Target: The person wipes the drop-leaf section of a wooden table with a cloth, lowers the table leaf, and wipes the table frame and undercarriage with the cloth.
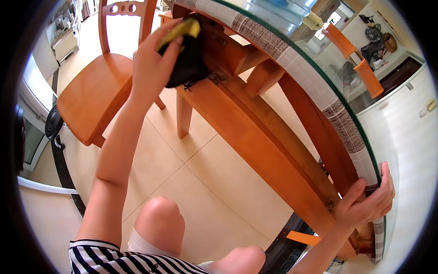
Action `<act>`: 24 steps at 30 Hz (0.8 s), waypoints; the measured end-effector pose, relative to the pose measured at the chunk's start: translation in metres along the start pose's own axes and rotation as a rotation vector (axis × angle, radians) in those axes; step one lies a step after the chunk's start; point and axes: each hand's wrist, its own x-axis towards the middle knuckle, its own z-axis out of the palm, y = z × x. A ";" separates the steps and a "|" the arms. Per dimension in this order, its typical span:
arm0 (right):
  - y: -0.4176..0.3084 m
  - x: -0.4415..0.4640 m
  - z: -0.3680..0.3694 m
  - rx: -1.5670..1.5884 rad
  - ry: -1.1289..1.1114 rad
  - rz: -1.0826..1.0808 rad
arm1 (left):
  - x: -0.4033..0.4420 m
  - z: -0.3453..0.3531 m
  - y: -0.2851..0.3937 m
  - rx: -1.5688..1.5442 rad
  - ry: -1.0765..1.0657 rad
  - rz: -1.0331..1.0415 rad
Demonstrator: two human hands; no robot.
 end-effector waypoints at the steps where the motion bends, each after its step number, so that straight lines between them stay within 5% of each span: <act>1: 0.000 -0.001 0.000 0.002 -0.002 0.002 | 0.006 0.001 0.001 -0.048 0.046 -0.047; 4: 0.000 -0.001 0.000 0.023 -0.004 0.019 | 0.009 0.029 -0.004 -0.064 0.125 0.037; 8: -0.001 0.001 -0.003 0.036 -0.010 0.003 | 0.005 0.030 0.000 -0.061 -0.029 0.165; 10: -0.001 0.001 -0.004 0.052 -0.018 0.011 | 0.010 0.030 -0.003 0.211 -0.136 0.595; 11: -0.002 0.002 -0.004 0.058 -0.018 0.008 | 0.022 0.036 -0.012 0.209 -0.139 0.598; 14: -0.004 0.003 -0.007 0.073 -0.027 0.015 | 0.057 0.045 -0.015 0.425 -0.584 0.525; 24: -0.008 0.000 -0.001 0.079 0.018 0.069 | 0.114 0.079 0.019 0.556 -0.770 0.312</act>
